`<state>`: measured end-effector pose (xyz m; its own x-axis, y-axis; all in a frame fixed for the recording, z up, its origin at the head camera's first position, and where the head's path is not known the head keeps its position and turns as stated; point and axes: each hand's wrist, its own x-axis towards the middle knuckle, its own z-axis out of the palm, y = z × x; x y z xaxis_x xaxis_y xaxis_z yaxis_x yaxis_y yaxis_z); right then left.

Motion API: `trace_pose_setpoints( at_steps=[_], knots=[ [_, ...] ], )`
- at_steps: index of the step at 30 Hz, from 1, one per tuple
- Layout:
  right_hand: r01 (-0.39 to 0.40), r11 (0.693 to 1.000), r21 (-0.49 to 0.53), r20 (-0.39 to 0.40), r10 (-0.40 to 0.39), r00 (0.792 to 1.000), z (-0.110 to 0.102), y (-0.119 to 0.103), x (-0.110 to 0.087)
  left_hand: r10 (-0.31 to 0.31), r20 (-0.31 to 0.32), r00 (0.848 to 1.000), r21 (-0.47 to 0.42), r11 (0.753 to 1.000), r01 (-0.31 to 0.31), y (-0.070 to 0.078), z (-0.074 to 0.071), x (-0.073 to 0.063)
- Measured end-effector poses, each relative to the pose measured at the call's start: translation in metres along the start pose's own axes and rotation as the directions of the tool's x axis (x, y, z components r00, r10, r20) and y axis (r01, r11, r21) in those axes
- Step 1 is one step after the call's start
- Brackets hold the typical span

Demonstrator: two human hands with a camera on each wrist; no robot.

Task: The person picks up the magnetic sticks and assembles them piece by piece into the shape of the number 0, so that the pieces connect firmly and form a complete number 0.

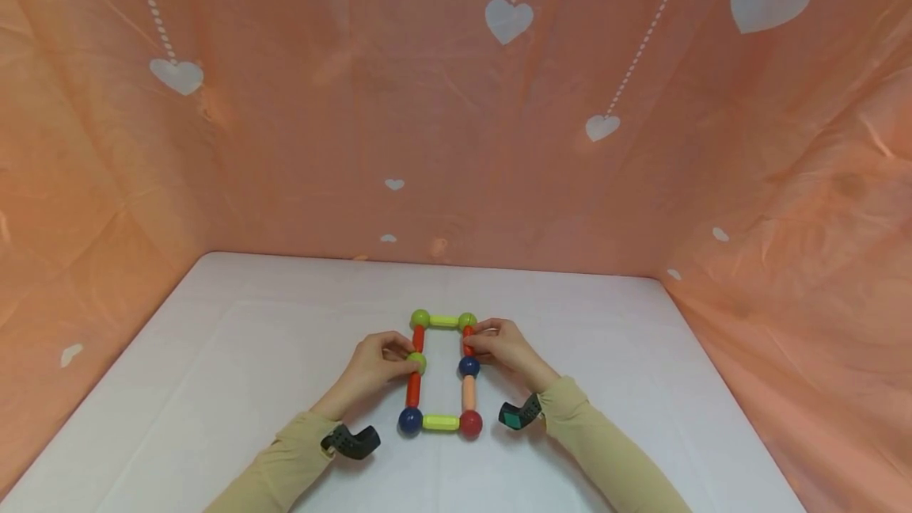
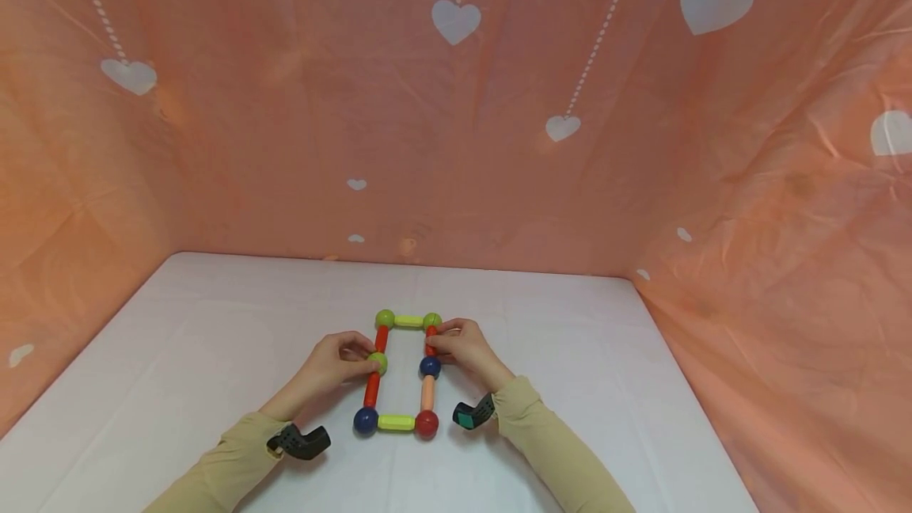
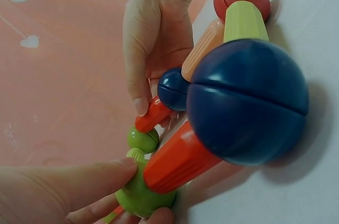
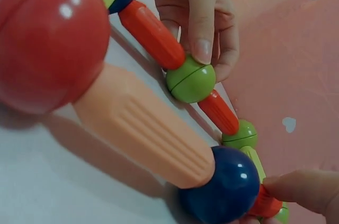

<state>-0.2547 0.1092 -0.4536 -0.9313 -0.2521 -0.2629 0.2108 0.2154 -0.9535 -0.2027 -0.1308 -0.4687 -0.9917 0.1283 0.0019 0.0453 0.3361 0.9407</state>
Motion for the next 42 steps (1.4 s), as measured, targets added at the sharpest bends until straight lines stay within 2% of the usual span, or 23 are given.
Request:
trace_pose_setpoints(
  at_steps=[6,12,21,26,32,37,42],
  knots=[
    [0.003,0.999,-0.054,-0.015,-0.004,1.000,-0.002,0.000,0.000,0.005,-0.002,1.000,-0.003,1.000,-0.005,0.001,0.000,0.000],
    [-0.015,0.999,-0.030,-0.040,0.014,0.999,-0.003,0.000,-0.002,0.001,0.001,1.000,0.003,1.000,-0.001,0.002,0.001,0.001],
    [0.005,0.999,-0.036,-0.075,-0.008,0.997,-0.003,0.000,-0.002,-0.021,-0.009,1.000,0.029,0.999,0.021,0.003,0.003,0.002],
    [0.013,1.000,-0.025,-0.046,-0.014,0.999,-0.006,0.001,-0.002,-0.025,-0.009,1.000,0.022,0.999,0.026,0.003,0.003,0.003],
    [0.007,1.000,-0.029,0.026,-0.006,1.000,-0.012,0.001,-0.012,-0.041,-0.015,0.999,0.030,0.999,0.042,0.004,0.004,0.002],
    [0.032,0.993,-0.110,0.082,-0.023,0.996,-0.010,0.002,-0.025,-0.080,-0.033,0.996,0.058,0.995,0.082,0.007,0.006,0.000],
    [0.112,0.965,-0.237,0.091,-0.093,0.991,-0.003,0.004,-0.034,-0.098,-0.045,0.994,0.030,0.995,0.099,0.005,0.007,-0.002]
  ],
)
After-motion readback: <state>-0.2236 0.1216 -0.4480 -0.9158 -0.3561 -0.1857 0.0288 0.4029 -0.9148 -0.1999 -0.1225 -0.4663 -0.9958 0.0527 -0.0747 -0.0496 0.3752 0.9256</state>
